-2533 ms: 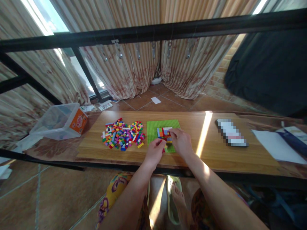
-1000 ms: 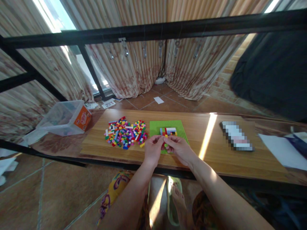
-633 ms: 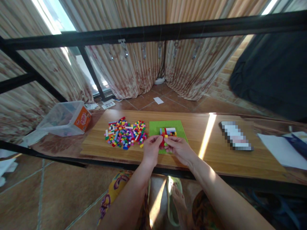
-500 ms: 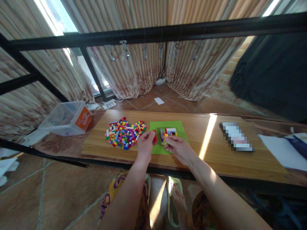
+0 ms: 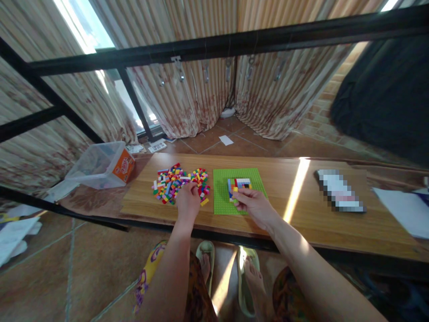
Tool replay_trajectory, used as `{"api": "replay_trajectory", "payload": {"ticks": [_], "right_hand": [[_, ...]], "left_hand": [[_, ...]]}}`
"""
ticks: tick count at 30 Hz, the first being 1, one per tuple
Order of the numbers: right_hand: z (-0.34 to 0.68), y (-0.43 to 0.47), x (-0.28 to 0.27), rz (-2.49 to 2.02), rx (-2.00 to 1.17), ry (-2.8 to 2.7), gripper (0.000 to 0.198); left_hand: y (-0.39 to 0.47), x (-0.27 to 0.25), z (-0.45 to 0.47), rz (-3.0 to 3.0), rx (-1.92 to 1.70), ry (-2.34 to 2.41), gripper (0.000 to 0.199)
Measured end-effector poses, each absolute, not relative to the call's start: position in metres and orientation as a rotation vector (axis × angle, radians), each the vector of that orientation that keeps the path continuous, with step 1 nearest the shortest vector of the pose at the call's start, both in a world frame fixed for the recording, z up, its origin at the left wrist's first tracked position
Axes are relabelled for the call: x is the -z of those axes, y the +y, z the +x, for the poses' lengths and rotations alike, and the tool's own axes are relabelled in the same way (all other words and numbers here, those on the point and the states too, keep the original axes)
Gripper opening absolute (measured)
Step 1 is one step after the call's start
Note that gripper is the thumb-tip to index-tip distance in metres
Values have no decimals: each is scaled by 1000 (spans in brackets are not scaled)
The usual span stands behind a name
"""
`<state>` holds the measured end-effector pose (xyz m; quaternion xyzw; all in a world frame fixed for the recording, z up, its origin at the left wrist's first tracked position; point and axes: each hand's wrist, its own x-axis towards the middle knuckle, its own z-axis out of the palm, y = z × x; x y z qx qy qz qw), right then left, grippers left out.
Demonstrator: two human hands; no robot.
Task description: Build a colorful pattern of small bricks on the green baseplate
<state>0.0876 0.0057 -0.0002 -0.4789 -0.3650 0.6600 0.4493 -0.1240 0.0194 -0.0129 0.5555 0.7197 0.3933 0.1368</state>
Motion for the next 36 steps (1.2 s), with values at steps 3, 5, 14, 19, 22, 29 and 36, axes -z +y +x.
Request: {"api": "replay_trajectory", "payload": {"ticks": [3,5,14,19,22,29,36], "right_hand": [[85,6,1,-1192,-1622,-947,43],[82,6,2,-1198,-1606,-1015,41],[75,1,5,-1216,-1470,-1301,33],[80,1,4,-1273,-1464,-1262,39],[85,3,3,-1276,-1484,-1125,41],[107,16,1,-1116,-1602,-710,30],[123,19,1,-1120,-1471,-664,25]], "left_hand": [[18,11,-122,1561,-1236,2037,22],[14,9,-113,1506,-1311,1896,18],[-5,9,-58,1381,-1209,1304,18],[0,10,-63,1280,-1260,1275,16],[5,7,-79,1248,-1327,1363,15],[12,-1,-122,1387,-1202,2008,16],[11,4,-122,1592,-857,2263,17]]}}
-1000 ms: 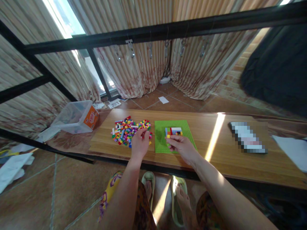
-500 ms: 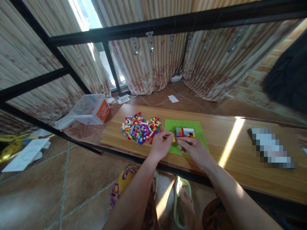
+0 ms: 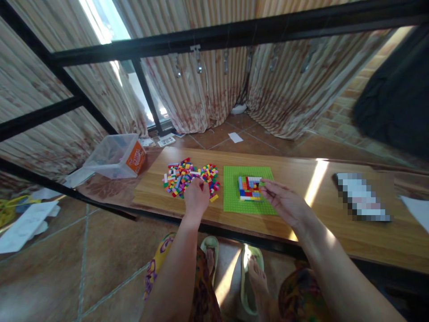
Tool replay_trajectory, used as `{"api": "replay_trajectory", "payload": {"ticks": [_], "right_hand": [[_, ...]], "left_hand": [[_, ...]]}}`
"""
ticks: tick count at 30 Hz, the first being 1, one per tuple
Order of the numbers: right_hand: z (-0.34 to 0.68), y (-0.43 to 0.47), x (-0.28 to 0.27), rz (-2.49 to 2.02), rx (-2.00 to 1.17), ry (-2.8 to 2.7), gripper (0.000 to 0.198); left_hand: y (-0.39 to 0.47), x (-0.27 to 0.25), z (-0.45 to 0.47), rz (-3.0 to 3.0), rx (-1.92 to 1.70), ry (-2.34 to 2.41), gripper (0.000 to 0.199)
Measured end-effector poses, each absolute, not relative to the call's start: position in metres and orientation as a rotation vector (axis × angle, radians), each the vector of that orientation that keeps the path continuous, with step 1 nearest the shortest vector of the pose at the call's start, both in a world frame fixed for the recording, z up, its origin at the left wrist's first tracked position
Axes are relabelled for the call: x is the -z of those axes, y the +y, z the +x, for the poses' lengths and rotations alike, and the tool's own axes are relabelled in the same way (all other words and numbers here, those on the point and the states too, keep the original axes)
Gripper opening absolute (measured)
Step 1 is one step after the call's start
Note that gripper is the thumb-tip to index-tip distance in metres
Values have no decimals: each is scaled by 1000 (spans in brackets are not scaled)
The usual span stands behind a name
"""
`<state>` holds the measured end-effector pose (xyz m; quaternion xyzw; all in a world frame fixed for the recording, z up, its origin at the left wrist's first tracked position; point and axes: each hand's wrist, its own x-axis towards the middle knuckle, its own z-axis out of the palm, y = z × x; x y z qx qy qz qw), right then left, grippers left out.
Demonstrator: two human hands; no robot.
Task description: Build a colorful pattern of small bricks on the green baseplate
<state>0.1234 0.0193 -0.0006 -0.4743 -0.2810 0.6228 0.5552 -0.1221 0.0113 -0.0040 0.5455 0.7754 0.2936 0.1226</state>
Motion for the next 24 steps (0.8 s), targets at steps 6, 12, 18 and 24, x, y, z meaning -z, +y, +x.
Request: {"api": "replay_trajectory", "payload": {"ticks": [6,12,18,24], "right_hand": [[138,21,7,-1404,-1036,-954,25],[148,28,22,-1550,-826,-1287,30],[140,30,26,-1601,-653,-1490,20],[131,33,25,-1603,-566,-1574,19]], "left_hand": [[13,7,-121,1616,-764,2361,18],[14,8,-122,1636,-814,2378,24],[12,7,-115,1664,-886,2361,27],[14,9,-105,1735,-1005,2196,22]]}}
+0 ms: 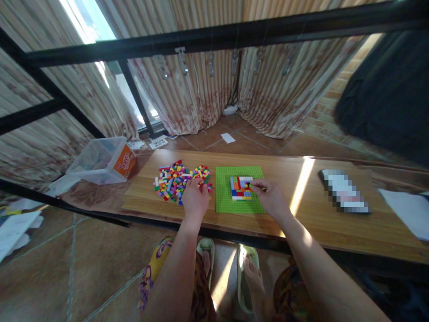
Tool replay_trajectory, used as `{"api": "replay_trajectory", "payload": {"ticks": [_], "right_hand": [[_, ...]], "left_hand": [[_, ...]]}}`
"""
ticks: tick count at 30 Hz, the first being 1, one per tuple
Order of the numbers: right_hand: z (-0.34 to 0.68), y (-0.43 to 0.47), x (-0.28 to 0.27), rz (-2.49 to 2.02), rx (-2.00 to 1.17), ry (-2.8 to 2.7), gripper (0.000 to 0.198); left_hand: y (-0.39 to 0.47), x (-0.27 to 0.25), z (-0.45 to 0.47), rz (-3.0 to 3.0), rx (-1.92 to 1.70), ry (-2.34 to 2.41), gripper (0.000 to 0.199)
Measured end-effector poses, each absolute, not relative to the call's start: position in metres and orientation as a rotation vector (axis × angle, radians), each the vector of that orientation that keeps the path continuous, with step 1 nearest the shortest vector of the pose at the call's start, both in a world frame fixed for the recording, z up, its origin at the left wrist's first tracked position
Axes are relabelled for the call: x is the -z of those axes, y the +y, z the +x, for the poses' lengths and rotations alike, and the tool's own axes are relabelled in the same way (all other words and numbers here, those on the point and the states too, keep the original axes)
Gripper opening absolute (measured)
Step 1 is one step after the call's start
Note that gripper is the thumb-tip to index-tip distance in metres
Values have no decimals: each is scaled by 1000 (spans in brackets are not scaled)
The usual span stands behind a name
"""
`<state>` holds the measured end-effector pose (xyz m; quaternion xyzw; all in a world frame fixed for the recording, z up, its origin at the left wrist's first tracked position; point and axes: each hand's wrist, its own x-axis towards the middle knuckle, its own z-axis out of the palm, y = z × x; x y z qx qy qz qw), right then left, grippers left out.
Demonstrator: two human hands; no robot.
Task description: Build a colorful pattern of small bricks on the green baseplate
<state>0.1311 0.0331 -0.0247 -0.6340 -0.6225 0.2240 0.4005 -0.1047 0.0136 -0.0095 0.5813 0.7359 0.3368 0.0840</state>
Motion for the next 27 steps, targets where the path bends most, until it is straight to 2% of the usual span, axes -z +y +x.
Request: {"api": "replay_trajectory", "payload": {"ticks": [7,19,27], "right_hand": [[129,40,29,-1550,-521,-1609,19],[130,41,35,-1500,-618,-1518,18],[128,38,37,-1552,-511,-1527,19]], "left_hand": [[15,12,-103,1741,-1047,2121,22],[15,13,-104,1659,-1069,2097,20],[15,12,-104,1652,-1064,2099,19]]}}
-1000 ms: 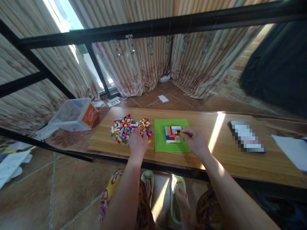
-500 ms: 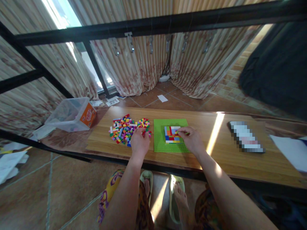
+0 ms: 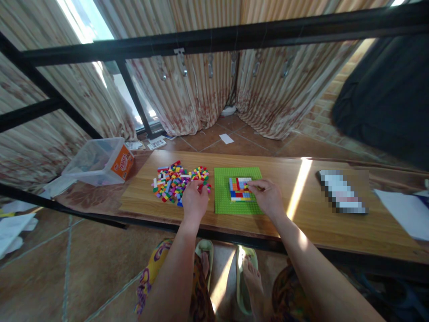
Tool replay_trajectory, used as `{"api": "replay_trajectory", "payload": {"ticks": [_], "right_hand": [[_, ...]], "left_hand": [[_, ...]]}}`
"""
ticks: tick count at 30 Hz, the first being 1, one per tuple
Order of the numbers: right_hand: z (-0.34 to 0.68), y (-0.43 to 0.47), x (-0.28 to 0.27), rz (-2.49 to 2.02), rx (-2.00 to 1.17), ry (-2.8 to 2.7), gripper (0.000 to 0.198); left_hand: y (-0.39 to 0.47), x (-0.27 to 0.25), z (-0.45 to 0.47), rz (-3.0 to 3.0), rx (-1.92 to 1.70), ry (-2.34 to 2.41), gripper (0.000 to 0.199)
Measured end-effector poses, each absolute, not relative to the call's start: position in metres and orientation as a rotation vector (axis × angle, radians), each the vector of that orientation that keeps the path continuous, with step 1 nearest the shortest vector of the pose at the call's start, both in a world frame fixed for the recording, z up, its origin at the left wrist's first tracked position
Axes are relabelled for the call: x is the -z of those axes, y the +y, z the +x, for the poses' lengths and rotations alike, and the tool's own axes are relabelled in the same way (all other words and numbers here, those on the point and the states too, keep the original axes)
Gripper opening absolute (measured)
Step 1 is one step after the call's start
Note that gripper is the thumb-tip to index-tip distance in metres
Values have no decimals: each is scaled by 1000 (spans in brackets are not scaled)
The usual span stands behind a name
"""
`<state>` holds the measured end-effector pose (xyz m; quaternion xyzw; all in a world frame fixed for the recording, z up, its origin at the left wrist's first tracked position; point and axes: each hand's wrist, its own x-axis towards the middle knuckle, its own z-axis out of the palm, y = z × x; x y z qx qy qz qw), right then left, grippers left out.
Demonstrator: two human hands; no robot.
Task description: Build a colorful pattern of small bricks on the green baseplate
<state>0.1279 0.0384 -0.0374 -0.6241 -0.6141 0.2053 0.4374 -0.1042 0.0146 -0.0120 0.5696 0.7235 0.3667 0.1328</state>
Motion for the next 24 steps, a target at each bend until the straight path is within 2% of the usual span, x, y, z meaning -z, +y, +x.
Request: {"api": "replay_trajectory", "payload": {"ticks": [11,24], "right_hand": [[127,39,36,-1452,-155,-1848,26],[131,37,33,-1437,-160,-1876,28]], "left_hand": [[15,13,-105,1680,-1039,2089,19],[15,11,-103,1646,-1026,2091,19]]}}
